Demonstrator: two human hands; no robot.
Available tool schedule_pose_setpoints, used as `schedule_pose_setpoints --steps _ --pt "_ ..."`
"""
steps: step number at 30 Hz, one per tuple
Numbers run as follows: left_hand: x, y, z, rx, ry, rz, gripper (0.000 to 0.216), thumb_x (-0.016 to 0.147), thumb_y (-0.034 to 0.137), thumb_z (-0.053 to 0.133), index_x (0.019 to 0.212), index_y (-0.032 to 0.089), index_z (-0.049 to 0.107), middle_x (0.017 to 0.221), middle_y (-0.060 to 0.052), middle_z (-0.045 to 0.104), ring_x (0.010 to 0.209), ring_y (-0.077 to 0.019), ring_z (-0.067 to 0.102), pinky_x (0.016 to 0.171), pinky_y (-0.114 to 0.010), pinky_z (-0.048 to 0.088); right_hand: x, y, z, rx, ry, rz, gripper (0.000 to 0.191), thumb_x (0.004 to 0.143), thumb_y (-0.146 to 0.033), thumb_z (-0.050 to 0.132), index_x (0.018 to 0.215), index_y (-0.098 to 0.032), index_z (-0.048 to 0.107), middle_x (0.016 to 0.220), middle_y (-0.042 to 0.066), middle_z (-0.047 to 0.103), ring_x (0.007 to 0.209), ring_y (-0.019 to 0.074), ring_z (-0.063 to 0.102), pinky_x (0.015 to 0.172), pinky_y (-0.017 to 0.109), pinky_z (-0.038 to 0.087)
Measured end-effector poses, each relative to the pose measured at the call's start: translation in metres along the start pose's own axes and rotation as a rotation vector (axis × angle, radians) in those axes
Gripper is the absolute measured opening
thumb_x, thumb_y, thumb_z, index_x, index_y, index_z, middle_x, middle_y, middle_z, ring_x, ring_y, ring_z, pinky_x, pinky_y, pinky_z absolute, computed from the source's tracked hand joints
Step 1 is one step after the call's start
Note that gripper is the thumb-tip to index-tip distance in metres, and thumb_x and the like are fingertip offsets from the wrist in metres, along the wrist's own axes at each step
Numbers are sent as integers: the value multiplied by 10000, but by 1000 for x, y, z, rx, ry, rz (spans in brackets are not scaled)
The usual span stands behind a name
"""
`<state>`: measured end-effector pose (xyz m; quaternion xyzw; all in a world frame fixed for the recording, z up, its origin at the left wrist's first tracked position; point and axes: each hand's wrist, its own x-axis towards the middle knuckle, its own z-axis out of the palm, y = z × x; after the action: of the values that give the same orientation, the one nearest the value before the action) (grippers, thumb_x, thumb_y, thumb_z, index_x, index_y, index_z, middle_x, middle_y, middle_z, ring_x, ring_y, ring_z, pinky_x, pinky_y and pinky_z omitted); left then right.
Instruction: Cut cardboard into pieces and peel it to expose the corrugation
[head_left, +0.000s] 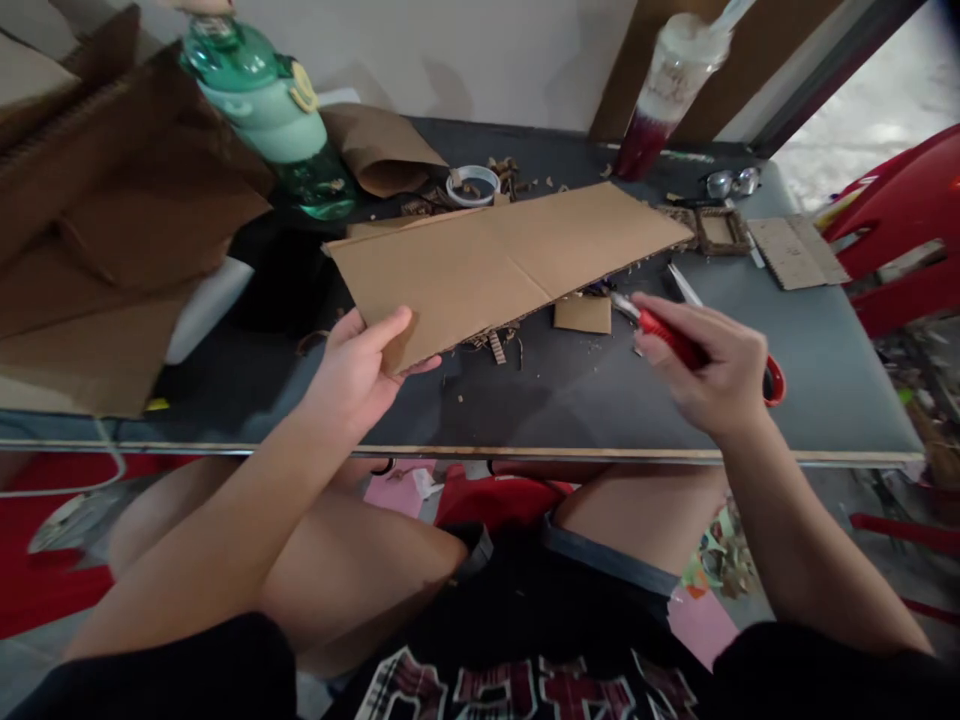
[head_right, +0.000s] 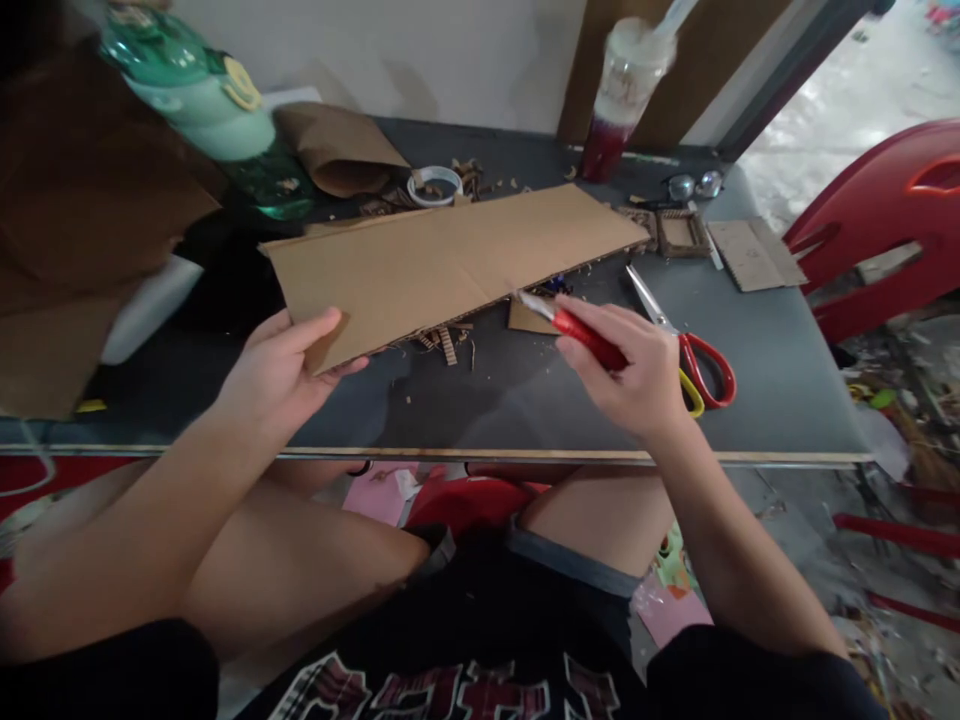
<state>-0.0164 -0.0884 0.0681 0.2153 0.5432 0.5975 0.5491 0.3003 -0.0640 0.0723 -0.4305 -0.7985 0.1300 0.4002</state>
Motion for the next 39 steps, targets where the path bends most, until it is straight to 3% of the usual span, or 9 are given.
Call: schedule_pose_setpoints --steps 3,6,8,12,18,23,27,31,39 --pt "2 -3 1 -4 32 7 219 712 172 805 896 215 693 1034 -25 738 818 -204 730 475 -197 605 -22 27 -1 -168 -145 -125 366 907 -316 707 1270 -276 722 1051 76 779 904 243 723 807 412 590" --pt "3 -8 3 -2 9 33 264 732 189 799 972 229 697 1089 -29 734 883 -231 737 487 -206 611 -31 40 12 -316 -249 -192 292 911 -318 705 1183 -223 756 1133 121 763 1039 304 708 895 495 569" --pt "2 -11 4 9 -10 40 308 743 188 790 1032 236 694 1116 -27 726 884 -231 734 492 -224 620 -25 34 23 -344 -225 -238 258 908 -326 713 1126 -199 767 1166 133 752 1078 314 698 920 500 555" --pt "1 -17 3 22 -27 43 286 757 191 774 1023 231 678 1138 -30 726 924 -237 734 487 -224 611 7 4 47 -231 -36 -324 175 946 -273 651 1073 -245 768 1017 54 779 981 232 709 908 418 544" --pt "-5 -20 3 41 -76 29 318 776 221 766 1078 258 675 1163 -33 734 1006 -269 735 519 -234 607 47 -19 80 -269 -237 -503 280 1026 -277 476 1003 -222 750 1015 33 762 958 203 678 887 408 500" --pt "-7 -19 2 40 -68 24 276 767 249 775 1028 282 693 1172 -13 737 1054 -291 720 544 -265 615 50 -27 79 -426 -283 -562 353 1020 -211 395 866 -198 713 881 50 718 788 186 609 801 394 469" --pt "-8 -21 4 34 -69 26 295 752 250 780 1027 270 676 1209 -40 715 1092 -322 703 563 -298 616 45 -35 80 -534 -214 -549 328 968 -154 411 798 -180 690 792 52 690 695 175 577 683 356 432" --pt "-11 -26 7 2 -68 51 321 757 233 776 1047 263 641 1232 -56 701 1069 -312 704 583 -305 624 37 -36 91 -546 -107 -430 247 910 -155 478 777 -174 685 796 41 719 646 145 590 612 309 406" --pt "-12 -31 12 -70 -109 51 293 770 185 744 1025 219 605 1150 -60 697 916 -264 723 560 -325 651 37 -25 100 -202 110 -65 138 823 -162 553 794 -195 684 794 14 739 691 133 677 614 252 473"
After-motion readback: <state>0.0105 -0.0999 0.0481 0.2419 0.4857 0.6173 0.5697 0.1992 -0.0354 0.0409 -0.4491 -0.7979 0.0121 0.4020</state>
